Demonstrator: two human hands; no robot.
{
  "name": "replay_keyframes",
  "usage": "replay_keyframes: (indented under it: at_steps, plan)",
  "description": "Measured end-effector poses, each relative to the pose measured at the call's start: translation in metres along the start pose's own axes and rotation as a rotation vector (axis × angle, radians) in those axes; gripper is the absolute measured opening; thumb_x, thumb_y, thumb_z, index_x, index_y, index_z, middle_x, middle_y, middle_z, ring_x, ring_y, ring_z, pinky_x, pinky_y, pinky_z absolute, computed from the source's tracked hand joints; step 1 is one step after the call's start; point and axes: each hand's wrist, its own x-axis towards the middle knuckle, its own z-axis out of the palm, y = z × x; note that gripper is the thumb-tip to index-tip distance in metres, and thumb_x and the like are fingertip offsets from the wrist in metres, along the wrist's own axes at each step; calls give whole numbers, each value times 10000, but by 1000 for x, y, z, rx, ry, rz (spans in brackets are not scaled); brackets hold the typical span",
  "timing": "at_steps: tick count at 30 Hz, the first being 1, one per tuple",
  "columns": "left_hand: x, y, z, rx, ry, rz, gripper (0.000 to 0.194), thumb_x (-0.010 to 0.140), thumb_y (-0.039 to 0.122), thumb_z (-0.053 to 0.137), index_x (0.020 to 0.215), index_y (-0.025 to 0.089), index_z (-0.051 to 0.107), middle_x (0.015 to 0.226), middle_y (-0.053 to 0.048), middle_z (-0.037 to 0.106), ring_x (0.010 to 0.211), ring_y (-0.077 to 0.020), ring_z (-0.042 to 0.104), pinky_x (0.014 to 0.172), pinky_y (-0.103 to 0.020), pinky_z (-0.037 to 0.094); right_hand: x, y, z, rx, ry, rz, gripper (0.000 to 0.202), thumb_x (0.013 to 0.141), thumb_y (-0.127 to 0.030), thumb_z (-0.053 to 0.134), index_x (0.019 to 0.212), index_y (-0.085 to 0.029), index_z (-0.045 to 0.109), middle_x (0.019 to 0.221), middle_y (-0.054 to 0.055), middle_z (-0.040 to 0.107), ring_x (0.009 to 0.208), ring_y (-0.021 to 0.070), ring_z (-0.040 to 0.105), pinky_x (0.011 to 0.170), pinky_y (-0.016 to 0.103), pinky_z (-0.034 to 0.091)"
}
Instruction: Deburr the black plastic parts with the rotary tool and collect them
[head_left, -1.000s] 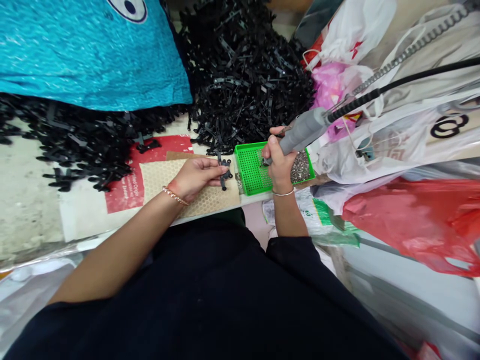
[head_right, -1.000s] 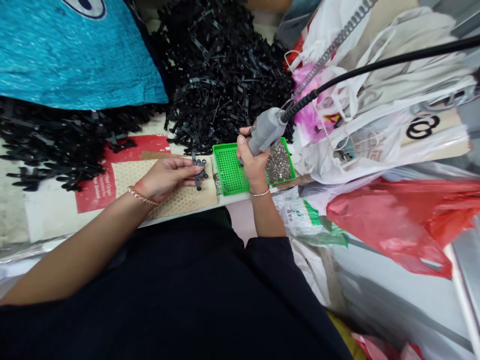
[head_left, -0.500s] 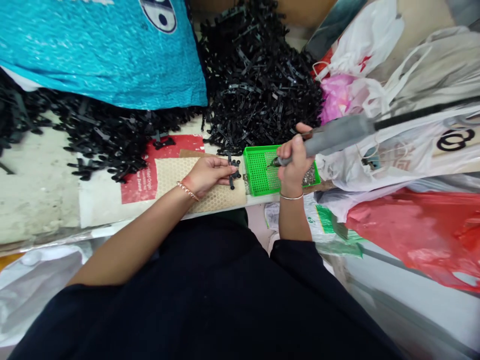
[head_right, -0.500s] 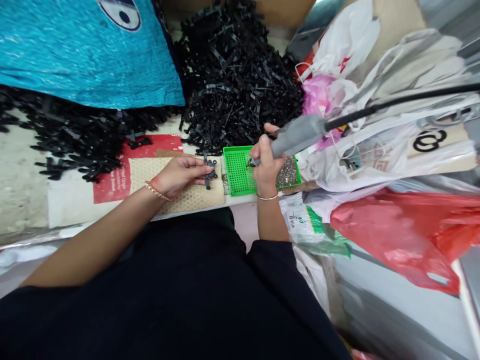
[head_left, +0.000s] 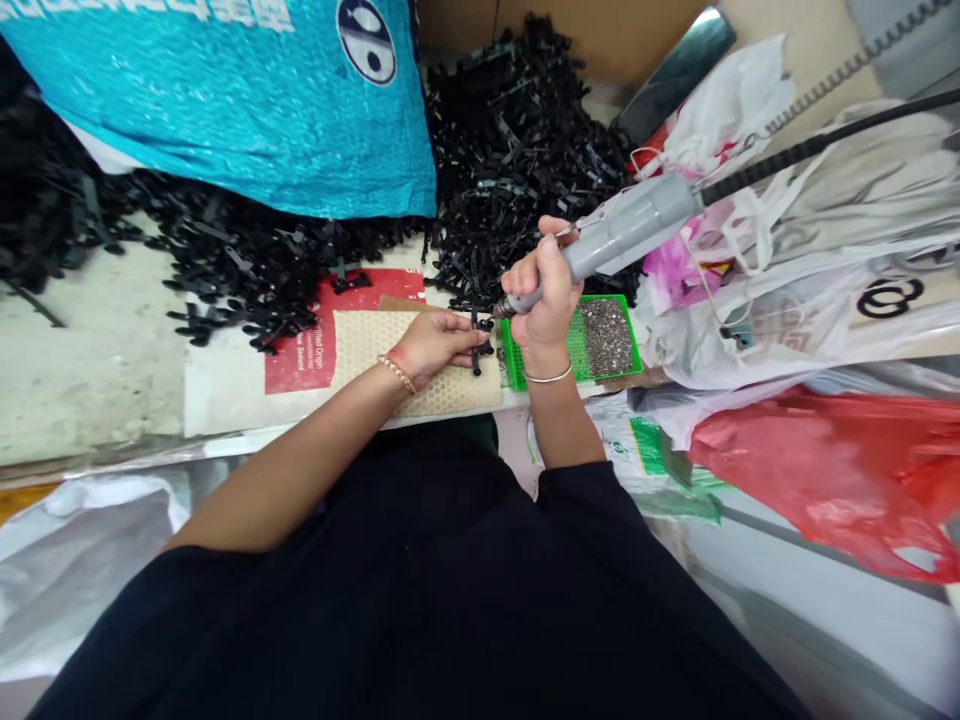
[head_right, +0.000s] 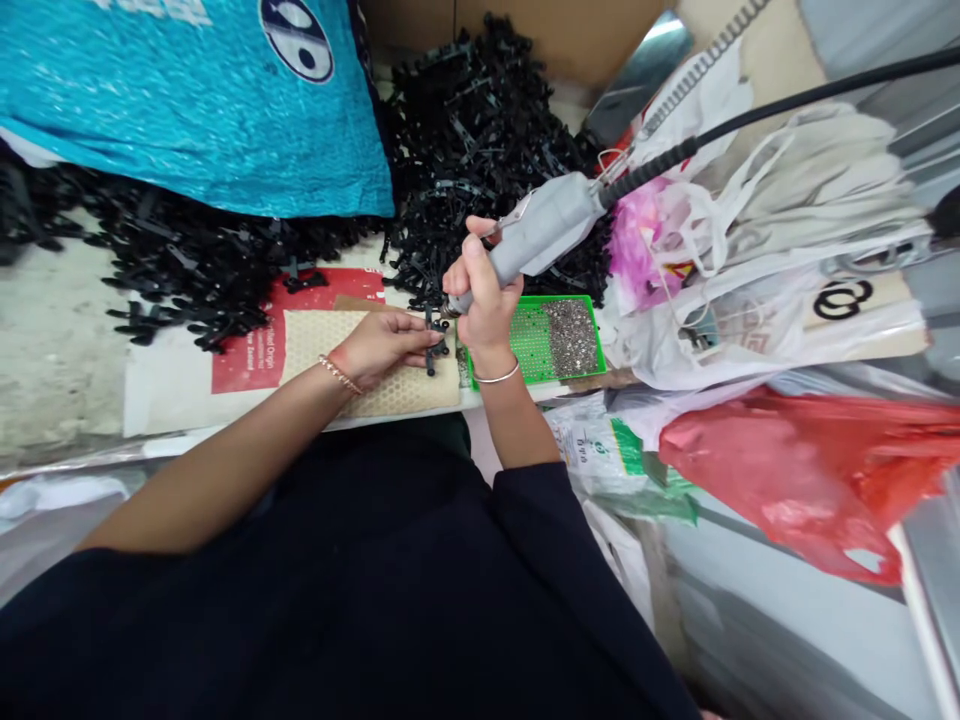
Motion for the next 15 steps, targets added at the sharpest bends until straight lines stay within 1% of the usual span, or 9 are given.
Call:
replay_keyframes:
  at_steps: [3, 6, 10, 15]
  plan:
    - [0, 1, 1, -4, -5, -8, 354, 621, 248, 1063, 740, 104, 762, 756, -29, 742, 649, -109, 673, 643, -248, 626, 0, 3, -1, -31, -43, -9, 444, 938, -714, 669, 1130, -313, 654, 544, -110, 358, 470, 131, 438, 480, 278, 469]
    - [-2, 3, 3, -1, 7, -11, 326, 641, 222, 1047, 748, 100, 764, 749, -28, 739, 637, -107, 667, 633, -246, 619, -1, 2, 0, 12, -71, -50, 430, 932, -683, 689, 1127, -302, 643, 549, -114, 352, 472, 122, 429, 495, 273, 463]
    - [-4, 4, 5, 0, 22, -8, 313, 646, 202, 1037, 709, 107, 745, 708, -15, 716, 617, -103, 656, 634, -246, 616, -3, -1, 3, 53, -31, -61, 369, 930, -595, 677, 1110, -280, 607, 559, -127, 301, 474, 107, 382, 522, 263, 445]
    - [-3, 4, 5, 8, 15, -6, 330, 631, 225, 1050, 725, 112, 755, 722, -20, 730, 615, -103, 654, 644, -253, 623, -3, -2, 4, 22, -17, -45, 373, 907, -596, 676, 1083, -278, 591, 558, -125, 281, 480, 113, 365, 519, 275, 430]
